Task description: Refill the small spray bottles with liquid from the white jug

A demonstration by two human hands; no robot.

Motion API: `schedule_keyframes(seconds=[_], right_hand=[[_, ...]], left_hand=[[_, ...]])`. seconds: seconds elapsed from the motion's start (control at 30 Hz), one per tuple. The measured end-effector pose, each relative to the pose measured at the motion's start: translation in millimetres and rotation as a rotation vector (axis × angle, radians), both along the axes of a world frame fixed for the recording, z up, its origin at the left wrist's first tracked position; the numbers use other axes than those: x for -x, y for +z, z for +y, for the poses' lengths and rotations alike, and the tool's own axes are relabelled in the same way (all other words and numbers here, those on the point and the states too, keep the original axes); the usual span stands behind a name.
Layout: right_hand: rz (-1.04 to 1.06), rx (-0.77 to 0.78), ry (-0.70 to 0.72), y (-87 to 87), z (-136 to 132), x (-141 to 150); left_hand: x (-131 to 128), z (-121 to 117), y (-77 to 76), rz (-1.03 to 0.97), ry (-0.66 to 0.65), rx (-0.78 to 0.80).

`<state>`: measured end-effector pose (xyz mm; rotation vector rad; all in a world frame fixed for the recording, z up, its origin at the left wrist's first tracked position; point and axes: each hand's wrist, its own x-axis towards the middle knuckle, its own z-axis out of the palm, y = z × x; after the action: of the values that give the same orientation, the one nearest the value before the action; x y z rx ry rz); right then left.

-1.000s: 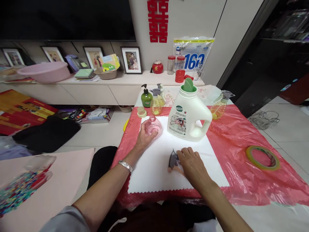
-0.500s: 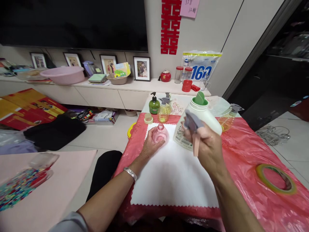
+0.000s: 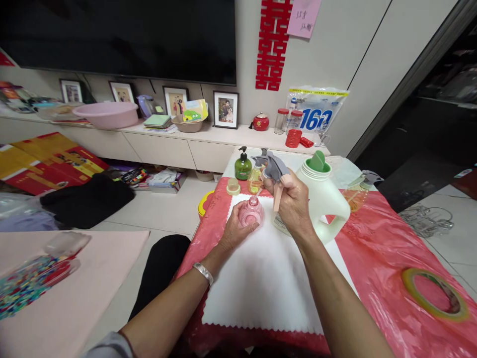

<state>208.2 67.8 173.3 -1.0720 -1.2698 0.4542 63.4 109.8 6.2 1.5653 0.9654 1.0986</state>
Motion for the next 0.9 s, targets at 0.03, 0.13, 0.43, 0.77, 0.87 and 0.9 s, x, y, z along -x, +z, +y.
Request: schedule_keyframes(seconds=[0.03, 0.13, 0.43, 0.77, 0.87, 0.9], right_hand=[[-0.009, 0.028, 0.015, -4.3, 2.4, 0.1], [0.001, 0.148, 0.051, -21.2, 9.0, 0.0], [0.023, 0.358, 0.160, -64.8, 14.9, -3.4], [0.040, 0.373, 0.211, -80.8, 22.6, -7.4], [0.037, 0.358, 0.182, -82.8, 20.9, -6.4], [0.036, 0.352, 0.168, -83.3, 19.6, -5.5]], left_hand=[[-0.2, 0.2, -0.6, -0.002, -0.001, -0.004], [-1.3, 0.7, -1.1, -0.017, 0.002, -0.011], [-2.1, 0.1, 4.6, -0.030, 0.004, -0.011], [-2.1, -1.9, 9.7, 0.043, 0.041, -0.017], [-1.8, -1.9, 9.9, 0.055, 0.031, -0.013], [-1.8, -1.9, 9.5, 0.055, 0.028, -0.013]])
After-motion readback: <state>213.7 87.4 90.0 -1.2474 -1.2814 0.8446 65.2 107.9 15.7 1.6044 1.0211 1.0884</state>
